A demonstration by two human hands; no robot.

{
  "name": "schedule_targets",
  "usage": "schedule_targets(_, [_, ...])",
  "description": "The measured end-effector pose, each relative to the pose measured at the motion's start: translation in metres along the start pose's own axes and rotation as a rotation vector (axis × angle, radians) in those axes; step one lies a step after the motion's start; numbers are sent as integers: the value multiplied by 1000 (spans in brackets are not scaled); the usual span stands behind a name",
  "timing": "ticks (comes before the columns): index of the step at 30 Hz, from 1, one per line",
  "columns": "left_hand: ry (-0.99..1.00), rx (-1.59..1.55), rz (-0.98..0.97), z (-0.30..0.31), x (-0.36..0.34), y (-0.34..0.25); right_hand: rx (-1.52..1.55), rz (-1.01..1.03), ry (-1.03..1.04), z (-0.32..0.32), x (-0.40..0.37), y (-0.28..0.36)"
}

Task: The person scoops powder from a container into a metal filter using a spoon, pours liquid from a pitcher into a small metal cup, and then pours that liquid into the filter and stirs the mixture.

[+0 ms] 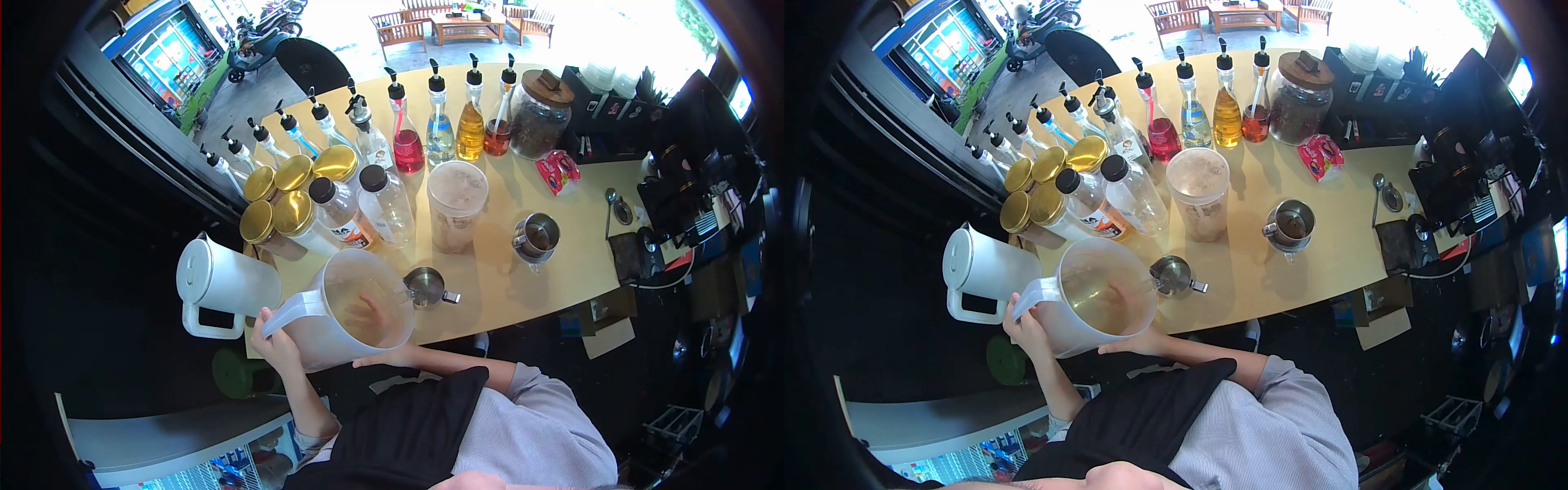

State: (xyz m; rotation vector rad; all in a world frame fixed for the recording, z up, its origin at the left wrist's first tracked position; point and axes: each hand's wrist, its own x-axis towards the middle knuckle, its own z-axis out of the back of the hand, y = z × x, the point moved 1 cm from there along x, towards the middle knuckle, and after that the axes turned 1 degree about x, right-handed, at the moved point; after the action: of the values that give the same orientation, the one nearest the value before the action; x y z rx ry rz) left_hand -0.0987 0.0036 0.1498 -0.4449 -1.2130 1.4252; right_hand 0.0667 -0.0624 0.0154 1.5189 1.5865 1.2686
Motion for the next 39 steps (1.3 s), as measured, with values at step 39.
schedule_targets(39, [-61,-37,-24,-2,1,5,182,-173,16,-7,-3,22])
